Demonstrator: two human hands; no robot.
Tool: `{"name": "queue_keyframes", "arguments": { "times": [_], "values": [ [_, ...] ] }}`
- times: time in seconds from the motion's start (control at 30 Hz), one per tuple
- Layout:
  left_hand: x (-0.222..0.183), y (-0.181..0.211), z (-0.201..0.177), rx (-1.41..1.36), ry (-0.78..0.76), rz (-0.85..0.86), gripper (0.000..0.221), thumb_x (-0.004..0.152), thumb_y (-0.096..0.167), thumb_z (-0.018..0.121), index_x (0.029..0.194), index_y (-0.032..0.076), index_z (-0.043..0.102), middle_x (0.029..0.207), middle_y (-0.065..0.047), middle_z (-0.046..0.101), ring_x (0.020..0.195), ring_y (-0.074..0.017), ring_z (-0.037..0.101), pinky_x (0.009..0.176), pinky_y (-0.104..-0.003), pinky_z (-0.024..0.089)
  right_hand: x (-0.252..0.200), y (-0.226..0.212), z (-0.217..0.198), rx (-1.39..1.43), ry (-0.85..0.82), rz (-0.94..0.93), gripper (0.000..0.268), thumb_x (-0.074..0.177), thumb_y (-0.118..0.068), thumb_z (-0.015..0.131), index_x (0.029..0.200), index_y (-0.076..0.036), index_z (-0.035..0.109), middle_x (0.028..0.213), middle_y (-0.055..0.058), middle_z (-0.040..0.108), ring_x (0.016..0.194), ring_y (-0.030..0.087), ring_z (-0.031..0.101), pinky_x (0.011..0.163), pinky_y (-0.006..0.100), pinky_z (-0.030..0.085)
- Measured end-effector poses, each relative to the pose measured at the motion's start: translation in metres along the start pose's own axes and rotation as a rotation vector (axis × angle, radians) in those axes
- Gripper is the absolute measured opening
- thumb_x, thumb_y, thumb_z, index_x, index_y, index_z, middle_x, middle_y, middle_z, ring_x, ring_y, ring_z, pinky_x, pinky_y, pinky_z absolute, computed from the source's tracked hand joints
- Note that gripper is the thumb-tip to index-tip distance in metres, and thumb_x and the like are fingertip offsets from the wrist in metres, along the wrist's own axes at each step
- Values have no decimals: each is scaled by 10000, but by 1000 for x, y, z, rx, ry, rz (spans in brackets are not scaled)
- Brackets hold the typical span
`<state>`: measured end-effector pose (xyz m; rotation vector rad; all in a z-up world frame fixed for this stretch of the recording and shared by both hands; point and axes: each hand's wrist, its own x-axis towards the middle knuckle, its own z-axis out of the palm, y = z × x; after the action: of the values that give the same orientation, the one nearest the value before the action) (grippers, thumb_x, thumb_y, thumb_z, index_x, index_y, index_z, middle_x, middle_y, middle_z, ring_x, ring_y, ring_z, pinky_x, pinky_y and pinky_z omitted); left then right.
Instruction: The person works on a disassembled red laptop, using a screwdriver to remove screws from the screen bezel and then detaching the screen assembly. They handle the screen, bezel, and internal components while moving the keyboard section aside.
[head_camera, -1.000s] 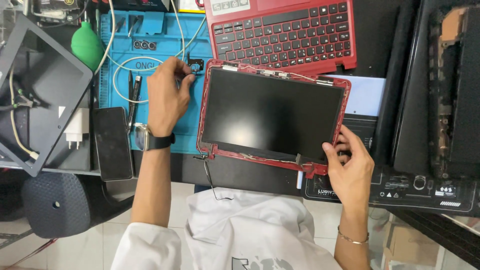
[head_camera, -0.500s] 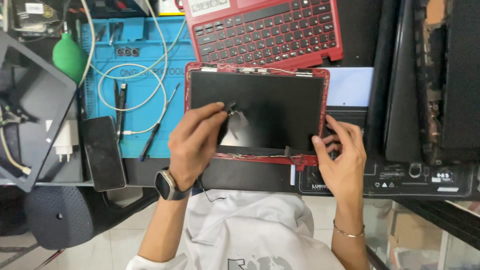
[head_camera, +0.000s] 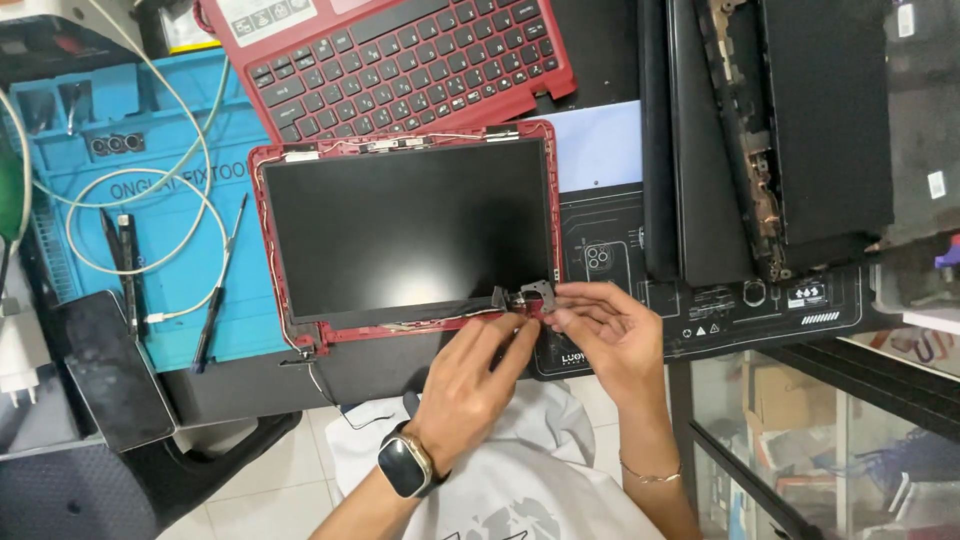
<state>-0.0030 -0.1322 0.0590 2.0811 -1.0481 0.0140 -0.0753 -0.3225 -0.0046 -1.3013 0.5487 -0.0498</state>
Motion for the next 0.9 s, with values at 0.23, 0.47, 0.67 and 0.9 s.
{"name": "queue_keyframes", "arguments": {
  "times": [0.23,0.47,0.67,0.9],
  "values": [
    [-3,6,5,-28,-68,-72,557,756,-61,695,1310,-12,663,1243,-148,636,892,-240,621,795,-371,535,3,1,-31,-2,-26,116,192,931,16,682,1110,83,698,999,137,749,906,160,717,824,270,598],
    [-11,0,6,25,-67,-19,554,720,-36,687,1272,-1,666,1190,-113,641,967,-255,645,843,-382,513,11,0,-38,2,-229,129,128,1003,-6,604,1064,68,688,950,92,705,864,126,668,775,262,554],
    [-7,1,18,-4,-41,53,493,738,-4,709,1230,-23,679,1103,-98,653,965,-236,644,848,-378,513,13,-15,-13,-114,-153,74,134,1012,-23,598,1096,48,675,967,81,694,875,114,675,784,250,571],
    [-7,7,41,40,-32,34,389,783,36,717,1170,17,691,1077,-77,656,925,-227,619,824,-376,480,6,-37,5,-308,-59,-76,222,898,87,690,1118,64,708,1045,89,701,936,117,691,814,239,592]
  ]
}}
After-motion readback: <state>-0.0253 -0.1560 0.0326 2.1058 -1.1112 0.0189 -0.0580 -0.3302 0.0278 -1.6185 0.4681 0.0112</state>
